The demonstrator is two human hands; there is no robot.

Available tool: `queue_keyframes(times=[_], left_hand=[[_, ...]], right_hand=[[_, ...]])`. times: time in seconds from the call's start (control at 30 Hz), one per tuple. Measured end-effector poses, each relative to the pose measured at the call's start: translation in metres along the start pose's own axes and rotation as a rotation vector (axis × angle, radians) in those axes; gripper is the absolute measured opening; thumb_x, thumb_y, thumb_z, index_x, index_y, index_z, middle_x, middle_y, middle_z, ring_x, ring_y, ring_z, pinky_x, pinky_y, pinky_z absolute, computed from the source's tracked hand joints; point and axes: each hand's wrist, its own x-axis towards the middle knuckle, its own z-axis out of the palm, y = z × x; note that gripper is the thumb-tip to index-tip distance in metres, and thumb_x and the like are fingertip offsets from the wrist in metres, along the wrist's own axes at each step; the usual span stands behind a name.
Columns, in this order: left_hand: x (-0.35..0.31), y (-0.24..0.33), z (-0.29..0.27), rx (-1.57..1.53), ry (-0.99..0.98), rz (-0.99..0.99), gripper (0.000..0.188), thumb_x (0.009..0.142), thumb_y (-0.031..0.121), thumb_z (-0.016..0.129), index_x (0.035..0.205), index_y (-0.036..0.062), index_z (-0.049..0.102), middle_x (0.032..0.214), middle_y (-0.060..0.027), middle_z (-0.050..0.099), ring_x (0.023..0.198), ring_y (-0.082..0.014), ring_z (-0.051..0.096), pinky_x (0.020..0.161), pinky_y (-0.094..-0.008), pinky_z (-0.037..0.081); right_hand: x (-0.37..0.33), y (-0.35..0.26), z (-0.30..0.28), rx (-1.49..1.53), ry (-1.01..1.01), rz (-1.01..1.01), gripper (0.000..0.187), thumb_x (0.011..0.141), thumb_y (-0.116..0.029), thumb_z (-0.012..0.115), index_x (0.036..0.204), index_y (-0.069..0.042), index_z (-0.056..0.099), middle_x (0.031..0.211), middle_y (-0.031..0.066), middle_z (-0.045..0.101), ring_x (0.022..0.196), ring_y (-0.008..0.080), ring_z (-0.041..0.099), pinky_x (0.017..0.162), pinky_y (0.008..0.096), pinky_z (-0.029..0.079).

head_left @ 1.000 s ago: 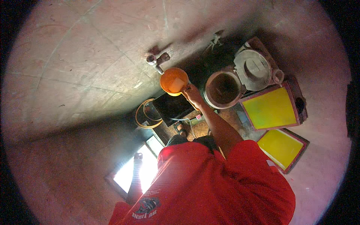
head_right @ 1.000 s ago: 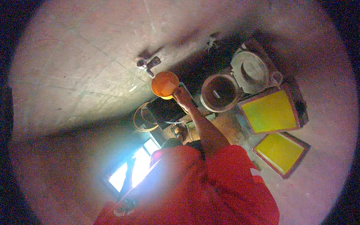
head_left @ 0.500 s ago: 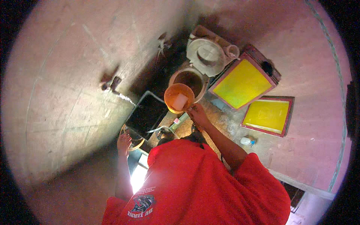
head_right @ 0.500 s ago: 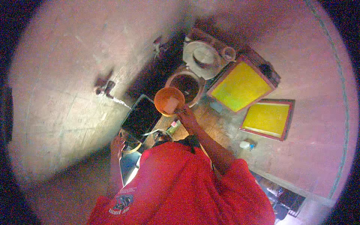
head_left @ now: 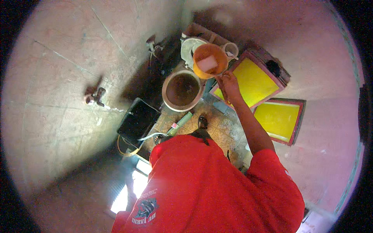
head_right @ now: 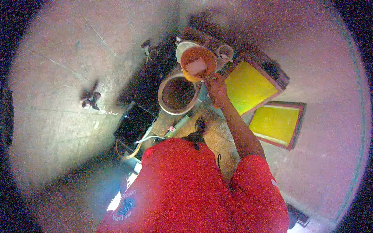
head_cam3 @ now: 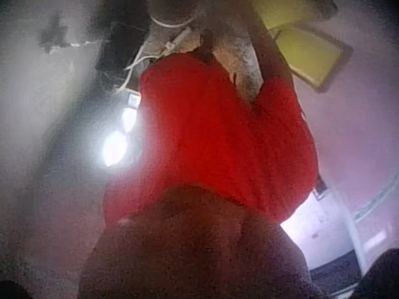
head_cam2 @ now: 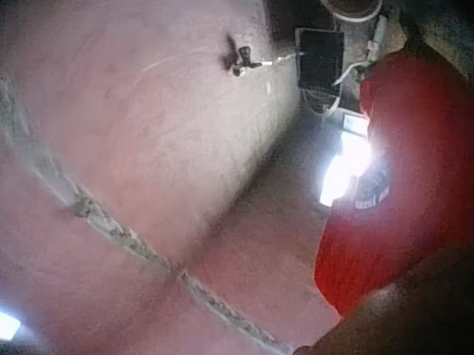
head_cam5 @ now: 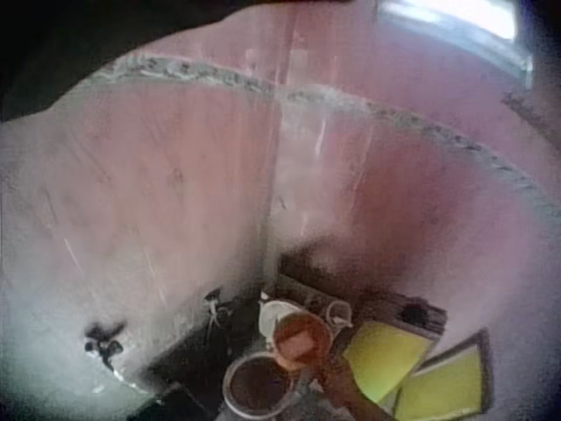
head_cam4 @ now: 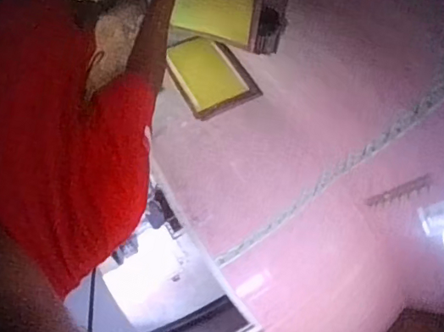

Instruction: The person cleans screen printing tools by wiping a glass surface with a cloth and a green bottle, then moves to a restroom to rinse a squeegee and other items with water from a bucket and a tap.

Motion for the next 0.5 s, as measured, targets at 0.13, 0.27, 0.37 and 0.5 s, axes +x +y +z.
queue_keyframes(times=[0.13,0.27,0.37,0.5], left_hand=[[-0.08,-0.058,0.032,0.363,0.117,-0.032,0.023,0.084,0.026,0.051,0.101,0.0113,0.049,0.092,-0.006,0.055,0.075,-0.0198,0.056,0.053,-0.0339,0.045],[-0.14,-0.05,0.152,0.612,-0.035,-0.085,0.024,0.084,0.027,0.051,0.103,0.0116,0.049,0.095,-0.0056,0.055,0.081,-0.0201,0.055,0.06,-0.0352,0.044],[-0.175,-0.043,0.221,0.738,-0.17,-0.08,0.025,0.085,0.028,0.051,0.104,0.0118,0.049,0.097,-0.0052,0.054,0.085,-0.0203,0.055,0.065,-0.0361,0.044],[-0.176,-0.008,0.281,0.889,-0.297,-0.075,0.027,0.085,0.029,0.051,0.106,0.0122,0.049,0.1,-0.0048,0.054,0.091,-0.0205,0.054,0.071,-0.0373,0.043]], right_hand=[[0.021,-0.039,-0.039,0.347,-0.008,0.215,0.019,0.081,-0.014,0.054,0.097,-0.003,0.053,0.09,0.0126,0.057,0.086,0.0225,0.053,0.076,0.0352,0.044],[-0.002,0.068,-0.081,0.617,0.092,0.33,0.025,0.082,-0.02,0.058,0.098,-0.003,0.05,0.091,0.009,0.058,0.08,0.0161,0.054,0.07,0.0296,0.046],[-0.041,0.089,-0.098,0.191,0.069,0.26,0.022,0.083,-0.019,0.056,0.098,-0.003,0.051,0.085,0.0093,0.057,0.077,0.0167,0.054,0.069,0.0298,0.045],[-0.112,0.137,-0.115,0.264,0.253,0.562,0.026,0.084,-0.024,0.058,0.096,-0.002,0.053,0.078,0.0094,0.057,0.072,0.0155,0.054,0.066,0.029,0.044]])
